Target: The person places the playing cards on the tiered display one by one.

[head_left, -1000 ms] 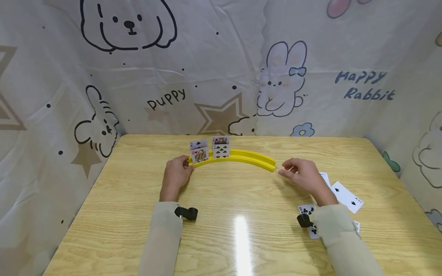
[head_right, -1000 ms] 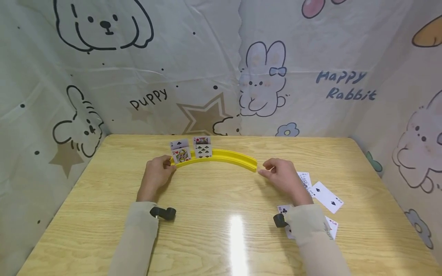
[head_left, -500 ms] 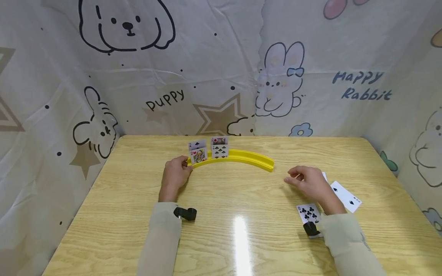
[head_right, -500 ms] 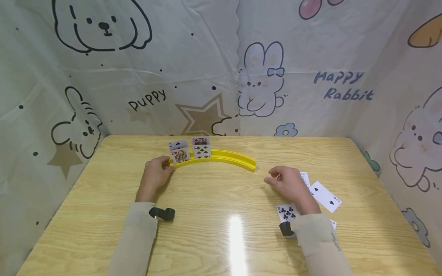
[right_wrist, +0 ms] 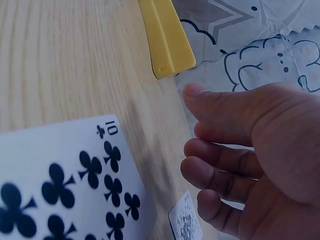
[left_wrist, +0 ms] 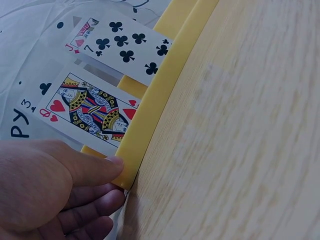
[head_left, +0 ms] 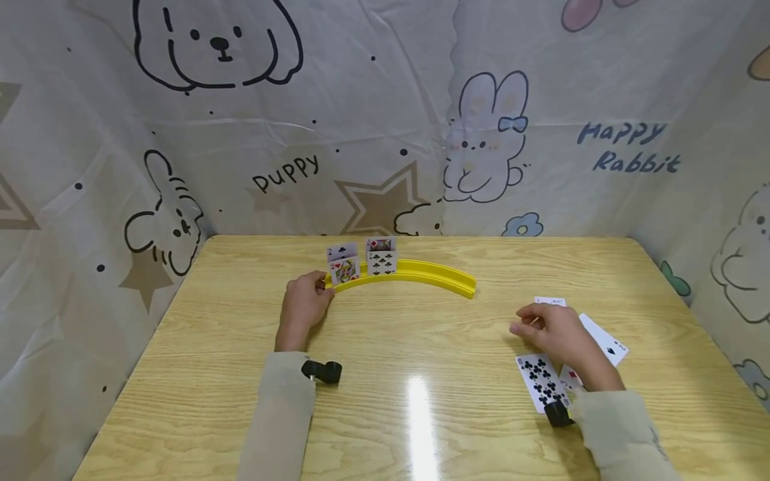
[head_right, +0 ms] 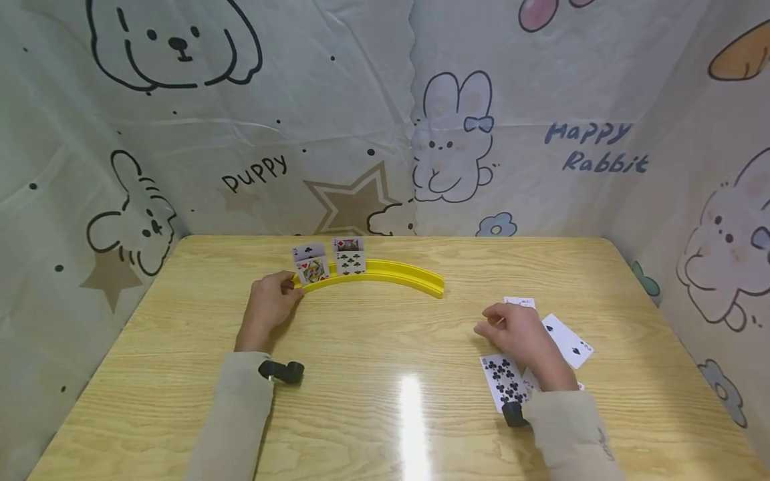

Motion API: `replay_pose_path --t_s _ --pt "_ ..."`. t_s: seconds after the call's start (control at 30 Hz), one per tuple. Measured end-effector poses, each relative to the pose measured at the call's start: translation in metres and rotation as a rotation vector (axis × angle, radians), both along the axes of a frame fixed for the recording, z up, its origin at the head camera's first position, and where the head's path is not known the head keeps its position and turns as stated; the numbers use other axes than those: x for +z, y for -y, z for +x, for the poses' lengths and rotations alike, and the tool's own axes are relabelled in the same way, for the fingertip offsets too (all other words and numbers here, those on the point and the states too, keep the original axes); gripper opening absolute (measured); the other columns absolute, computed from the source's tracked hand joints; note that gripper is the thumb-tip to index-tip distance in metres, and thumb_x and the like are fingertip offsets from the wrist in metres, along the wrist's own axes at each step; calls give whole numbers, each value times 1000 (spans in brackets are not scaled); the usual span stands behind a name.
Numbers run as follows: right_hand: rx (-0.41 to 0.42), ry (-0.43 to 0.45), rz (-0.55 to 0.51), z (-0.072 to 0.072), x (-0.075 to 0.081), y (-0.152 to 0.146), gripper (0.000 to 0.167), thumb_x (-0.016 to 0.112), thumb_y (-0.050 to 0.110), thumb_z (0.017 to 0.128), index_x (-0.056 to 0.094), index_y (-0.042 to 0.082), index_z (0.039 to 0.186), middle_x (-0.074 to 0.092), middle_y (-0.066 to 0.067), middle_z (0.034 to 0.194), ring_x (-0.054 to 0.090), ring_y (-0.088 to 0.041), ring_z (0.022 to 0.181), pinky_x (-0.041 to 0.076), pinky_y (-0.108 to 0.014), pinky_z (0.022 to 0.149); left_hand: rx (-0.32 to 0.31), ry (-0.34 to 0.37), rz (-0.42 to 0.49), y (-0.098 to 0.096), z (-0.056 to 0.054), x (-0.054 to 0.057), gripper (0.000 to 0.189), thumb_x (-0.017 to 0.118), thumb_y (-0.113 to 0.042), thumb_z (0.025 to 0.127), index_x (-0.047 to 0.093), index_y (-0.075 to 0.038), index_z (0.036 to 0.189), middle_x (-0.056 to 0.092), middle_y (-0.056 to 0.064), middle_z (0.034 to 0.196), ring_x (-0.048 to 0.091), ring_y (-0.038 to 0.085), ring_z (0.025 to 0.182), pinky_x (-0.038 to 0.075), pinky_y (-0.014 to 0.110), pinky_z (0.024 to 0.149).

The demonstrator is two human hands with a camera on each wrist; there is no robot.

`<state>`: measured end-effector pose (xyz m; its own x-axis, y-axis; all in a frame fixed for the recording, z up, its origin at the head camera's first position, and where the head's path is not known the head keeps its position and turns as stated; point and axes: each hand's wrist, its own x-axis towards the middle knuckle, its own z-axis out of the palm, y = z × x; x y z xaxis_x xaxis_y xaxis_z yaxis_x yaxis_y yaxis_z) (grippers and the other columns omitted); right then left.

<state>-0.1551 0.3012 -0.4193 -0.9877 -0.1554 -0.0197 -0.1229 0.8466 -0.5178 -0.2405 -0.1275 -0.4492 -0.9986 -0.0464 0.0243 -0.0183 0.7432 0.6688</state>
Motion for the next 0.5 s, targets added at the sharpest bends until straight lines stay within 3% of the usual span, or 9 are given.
replay_pose_path --t_s 0.5 --pt "-4 -18 27 19 -4 -13 37 79 21 87 70 -8 110 67 -3 89 59 -17 78 48 -36 67 -7 4 7 -2 1 3 39 72 -11 93 64 3 128 68 18 108 64 28 95 52 43 84"
